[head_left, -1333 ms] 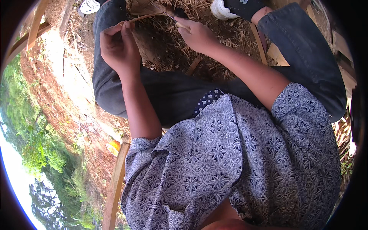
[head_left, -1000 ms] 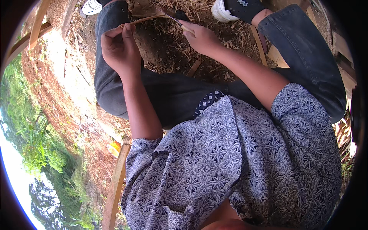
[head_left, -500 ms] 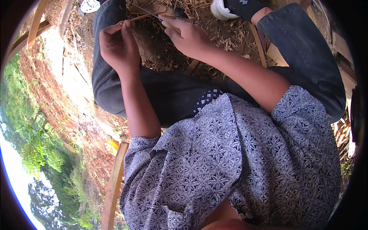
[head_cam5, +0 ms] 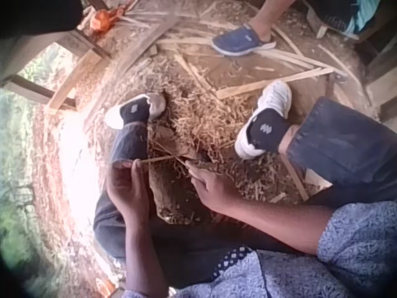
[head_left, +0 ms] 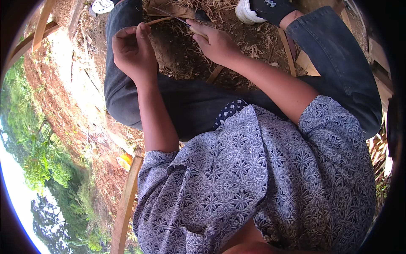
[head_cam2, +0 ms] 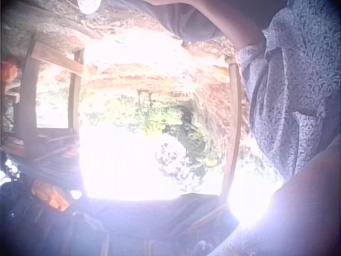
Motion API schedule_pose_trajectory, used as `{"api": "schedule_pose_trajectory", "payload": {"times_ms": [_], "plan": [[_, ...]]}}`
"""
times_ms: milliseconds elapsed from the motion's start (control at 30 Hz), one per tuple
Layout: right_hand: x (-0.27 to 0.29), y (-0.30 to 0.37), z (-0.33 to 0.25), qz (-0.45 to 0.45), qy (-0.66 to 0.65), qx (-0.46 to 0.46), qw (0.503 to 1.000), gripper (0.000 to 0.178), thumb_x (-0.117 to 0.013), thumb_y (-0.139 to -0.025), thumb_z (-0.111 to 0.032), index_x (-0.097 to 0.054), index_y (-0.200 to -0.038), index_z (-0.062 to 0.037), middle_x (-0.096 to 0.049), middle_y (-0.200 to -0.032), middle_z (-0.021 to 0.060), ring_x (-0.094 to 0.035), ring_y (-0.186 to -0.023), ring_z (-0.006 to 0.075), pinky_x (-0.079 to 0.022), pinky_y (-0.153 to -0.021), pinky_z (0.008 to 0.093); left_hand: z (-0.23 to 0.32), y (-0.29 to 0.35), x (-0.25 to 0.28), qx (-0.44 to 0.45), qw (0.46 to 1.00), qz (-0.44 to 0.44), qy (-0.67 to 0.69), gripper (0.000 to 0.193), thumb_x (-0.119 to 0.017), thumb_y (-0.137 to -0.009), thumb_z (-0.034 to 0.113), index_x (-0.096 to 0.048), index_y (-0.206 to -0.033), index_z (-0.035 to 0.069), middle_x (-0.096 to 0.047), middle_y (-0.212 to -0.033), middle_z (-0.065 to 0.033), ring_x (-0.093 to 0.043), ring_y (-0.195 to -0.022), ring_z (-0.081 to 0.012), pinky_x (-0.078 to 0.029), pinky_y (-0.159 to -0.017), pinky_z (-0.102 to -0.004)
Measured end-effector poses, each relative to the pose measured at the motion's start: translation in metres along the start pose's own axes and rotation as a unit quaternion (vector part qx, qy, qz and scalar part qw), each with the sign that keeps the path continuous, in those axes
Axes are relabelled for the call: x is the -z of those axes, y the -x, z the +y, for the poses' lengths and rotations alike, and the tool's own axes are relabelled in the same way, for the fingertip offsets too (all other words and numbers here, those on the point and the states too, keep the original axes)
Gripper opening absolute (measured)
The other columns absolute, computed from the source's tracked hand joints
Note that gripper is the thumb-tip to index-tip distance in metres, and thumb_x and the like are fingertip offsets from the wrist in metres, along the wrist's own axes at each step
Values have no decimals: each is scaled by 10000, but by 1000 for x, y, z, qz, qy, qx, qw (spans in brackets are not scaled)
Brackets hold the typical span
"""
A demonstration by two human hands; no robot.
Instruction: The person sits cross-legged on the ground and uses a knife to shave thin strips from a piece of bamboo. They hold the bamboo in their left hand and carefully scrape the surface with the knife in their right hand, creating fine shavings that fall onto the ground.
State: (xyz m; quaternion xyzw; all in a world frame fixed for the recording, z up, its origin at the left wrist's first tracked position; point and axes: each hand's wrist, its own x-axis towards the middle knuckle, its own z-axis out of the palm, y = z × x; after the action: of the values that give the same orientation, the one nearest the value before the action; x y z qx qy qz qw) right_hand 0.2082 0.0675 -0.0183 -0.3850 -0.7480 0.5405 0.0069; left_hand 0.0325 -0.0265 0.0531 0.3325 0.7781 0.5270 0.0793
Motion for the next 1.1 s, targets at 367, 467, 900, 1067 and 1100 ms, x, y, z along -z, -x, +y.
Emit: {"api": "schedule_pose_trajectory", "payload": {"times_ms": [367, 467, 900, 1067, 1100], "plan": [[-3, -5, 17, 18, 64, -10, 998, 459, -569, -998, -263, -541, -1456, -249, -703, -1227, 122, -697, -1056, 312, -556, -900, 416, 2, -3, -2, -41, 999, 15, -26, 184, -697, -975, 151, -610, -935, -7, -732, -776, -91, -704, -720, -148, -534, -707, -254], [12, -9, 16, -27, 34, -17, 999, 462, -554, -1004, -260, -530, -1465, -238, -701, -1233, 123, -694, -1072, 317, -547, -923, 423, 1, -3, -1, -40, 998, 16, -39, 175, -694, -975, 140, -606, -941, -7, -733, -779, -95, -701, -719, -149, -532, -702, -251], [3, 1, -23, -26, -38, 14, 999, 483, -557, -1011, -244, -502, -1490, -253, -690, -1254, 149, -691, -1126, 265, -545, -940, 367, -1, 3, -3, -25, 999, 28, -38, 198, -720, -960, 162, -589, -922, 18, -740, -779, -86, -698, -710, -139, -530, -691, -258], [12, 4, -23, -50, -22, 10, 998, 493, -575, -1008, -251, -499, -1495, -253, -728, -1103, 140, -718, -816, 251, -555, -793, 386, -1, -1, -4, -40, 997, 38, -46, 200, -721, -959, 173, -600, -903, 24, -738, -773, -69, -688, -700, -137, -520, -695, -261], [-10, -1, 27, 41, -1, 43, 998, 502, -578, -1008, -248, -491, -1502, -244, -729, -1043, 140, -681, -715, 243, -544, -748, 398, 3, -3, -6, -37, 998, 39, -40, 198, -721, -959, 173, -605, -900, 23, -738, -773, -65, -686, -702, -138, -518, -698, -263]]}}
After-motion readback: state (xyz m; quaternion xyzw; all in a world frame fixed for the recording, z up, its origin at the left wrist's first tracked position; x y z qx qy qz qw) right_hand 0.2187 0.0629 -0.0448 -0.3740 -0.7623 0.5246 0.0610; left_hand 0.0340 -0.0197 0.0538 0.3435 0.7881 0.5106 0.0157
